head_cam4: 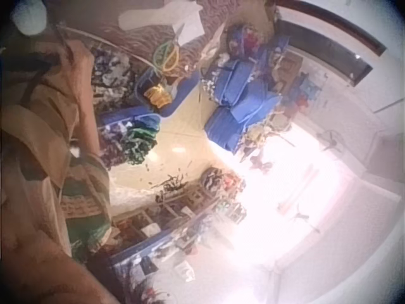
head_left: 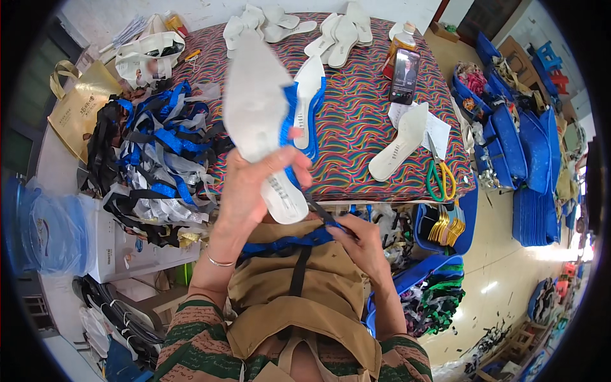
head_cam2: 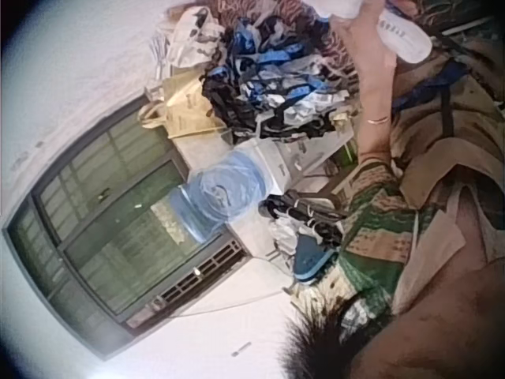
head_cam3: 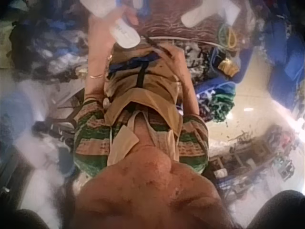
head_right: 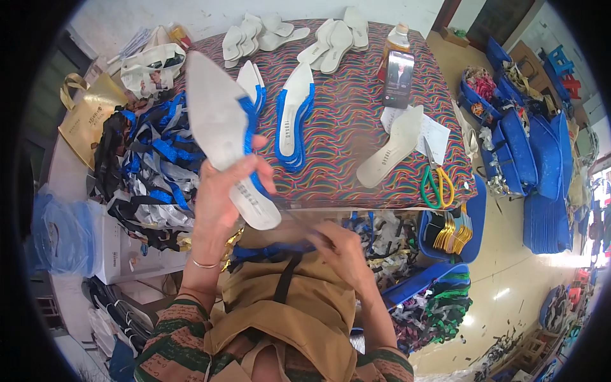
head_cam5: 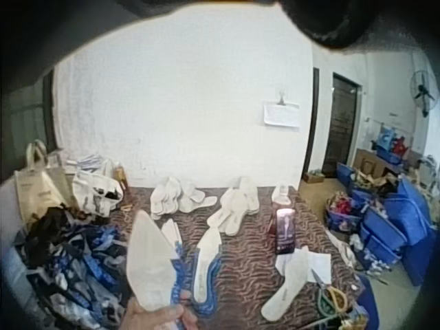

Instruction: The person wraps a black elastic strap around the perimeter of white shoe insoles. They pick up insoles from a pile, wrap the strap around the edges, and place the finished items on a table.

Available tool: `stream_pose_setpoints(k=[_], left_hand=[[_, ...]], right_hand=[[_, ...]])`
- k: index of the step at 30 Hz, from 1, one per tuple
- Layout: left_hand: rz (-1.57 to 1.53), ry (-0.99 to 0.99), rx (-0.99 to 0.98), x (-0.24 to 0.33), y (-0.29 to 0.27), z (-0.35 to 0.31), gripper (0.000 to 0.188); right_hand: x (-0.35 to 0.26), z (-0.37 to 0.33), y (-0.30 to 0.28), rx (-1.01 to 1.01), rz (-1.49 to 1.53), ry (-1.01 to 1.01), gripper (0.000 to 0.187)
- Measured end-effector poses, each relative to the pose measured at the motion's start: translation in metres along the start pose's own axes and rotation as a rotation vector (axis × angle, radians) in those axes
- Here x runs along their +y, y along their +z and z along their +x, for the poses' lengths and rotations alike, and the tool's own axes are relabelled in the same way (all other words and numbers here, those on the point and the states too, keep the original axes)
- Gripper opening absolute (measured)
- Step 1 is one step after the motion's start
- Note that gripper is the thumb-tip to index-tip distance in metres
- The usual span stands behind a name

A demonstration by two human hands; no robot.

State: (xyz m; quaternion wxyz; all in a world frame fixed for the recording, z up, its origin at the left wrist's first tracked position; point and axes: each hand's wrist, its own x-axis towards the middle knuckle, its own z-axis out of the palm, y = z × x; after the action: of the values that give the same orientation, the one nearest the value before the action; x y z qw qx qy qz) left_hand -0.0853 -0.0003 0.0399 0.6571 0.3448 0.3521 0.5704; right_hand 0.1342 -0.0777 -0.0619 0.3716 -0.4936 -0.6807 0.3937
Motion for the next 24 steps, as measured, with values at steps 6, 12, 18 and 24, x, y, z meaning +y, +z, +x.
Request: stream_pose_setpoints(k=[6, 12, 18, 24], left_hand=[[-0.068, 0.129, 0.097, 0.018, -0.023, 0.011, 0.036], [-0.158, 0.058, 0.059, 0.0, -0.011, 0.016, 0.035], [-0.151, 0.048, 0.007, 0.005, 0.012, 0.013, 0.035], [-0.133, 0.083, 0.003, 0.016, 0.014, 0.016, 0.032]], right_hand=[[0.06, -0.062, -0.036, 0.295, -0.215, 0.104, 0.018], [0.026, -0.065, -0.04, 0.093, 0.173, 0.31, 0.027], [-0.011, 0.001, -0.013, 0.104, 0.348, 0.157, 0.034], [0.001, 0.027, 0.015, 0.089, 0.339, -0.081, 0.02]])
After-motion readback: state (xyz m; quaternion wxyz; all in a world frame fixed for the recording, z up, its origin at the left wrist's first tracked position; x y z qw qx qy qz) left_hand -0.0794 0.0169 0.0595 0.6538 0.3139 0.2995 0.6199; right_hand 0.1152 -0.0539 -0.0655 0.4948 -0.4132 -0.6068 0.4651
